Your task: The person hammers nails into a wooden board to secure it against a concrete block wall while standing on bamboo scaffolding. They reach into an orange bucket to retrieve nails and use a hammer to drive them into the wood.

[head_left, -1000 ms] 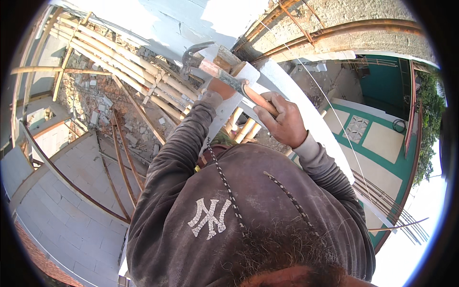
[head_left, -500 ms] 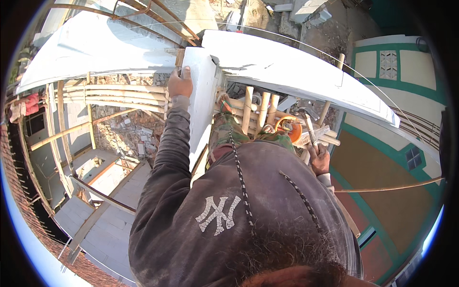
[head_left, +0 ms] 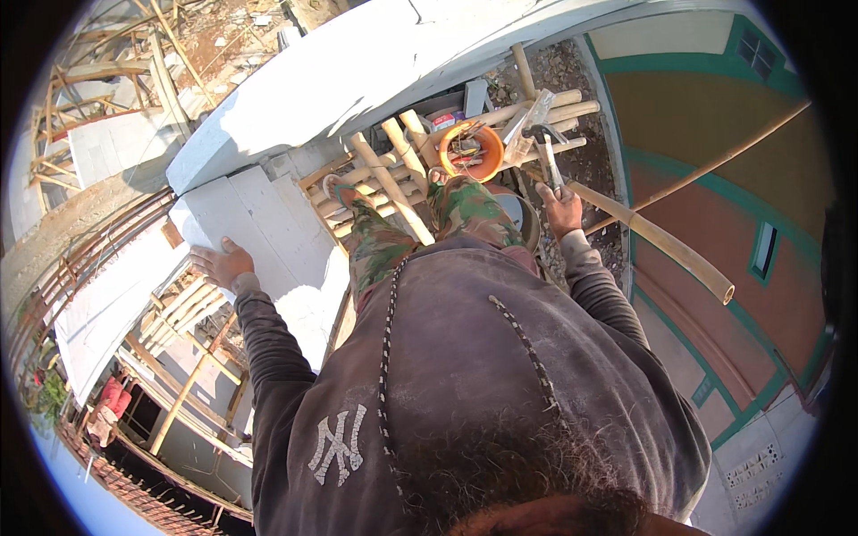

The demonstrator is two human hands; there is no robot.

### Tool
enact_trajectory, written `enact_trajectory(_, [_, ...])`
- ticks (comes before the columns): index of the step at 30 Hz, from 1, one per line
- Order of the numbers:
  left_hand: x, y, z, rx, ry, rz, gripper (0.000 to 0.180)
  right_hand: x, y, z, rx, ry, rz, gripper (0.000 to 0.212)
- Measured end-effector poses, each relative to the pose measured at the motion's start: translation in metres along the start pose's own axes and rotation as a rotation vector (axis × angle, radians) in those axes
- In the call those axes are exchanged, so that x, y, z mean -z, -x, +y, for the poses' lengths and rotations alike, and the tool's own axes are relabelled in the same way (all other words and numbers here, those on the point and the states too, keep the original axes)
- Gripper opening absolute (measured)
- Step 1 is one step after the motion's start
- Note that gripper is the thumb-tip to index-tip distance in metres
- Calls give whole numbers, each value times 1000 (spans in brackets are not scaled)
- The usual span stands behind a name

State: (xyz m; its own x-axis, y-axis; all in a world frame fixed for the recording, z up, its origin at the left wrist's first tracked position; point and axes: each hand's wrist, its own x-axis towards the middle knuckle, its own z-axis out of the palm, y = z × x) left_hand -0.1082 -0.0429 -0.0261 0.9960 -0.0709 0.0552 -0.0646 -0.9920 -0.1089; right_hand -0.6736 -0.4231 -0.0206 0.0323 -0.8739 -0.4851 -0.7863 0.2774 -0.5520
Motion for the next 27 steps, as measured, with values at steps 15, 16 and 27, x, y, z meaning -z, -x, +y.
enact_trajectory(15, [21, 4, 27, -13, -72, -102, 93, -41, -94, 187, 286, 737, -597, 29])
enact_trajectory(16, [16, 3, 24, -24, -70, -71, 96, -49, -96, 183, 310, 805, -681, 25])
enact_trajectory(27, [3, 5, -6, -100, -134, 60, 101, -145, -127, 105, 674, 1497, -1159, 29])
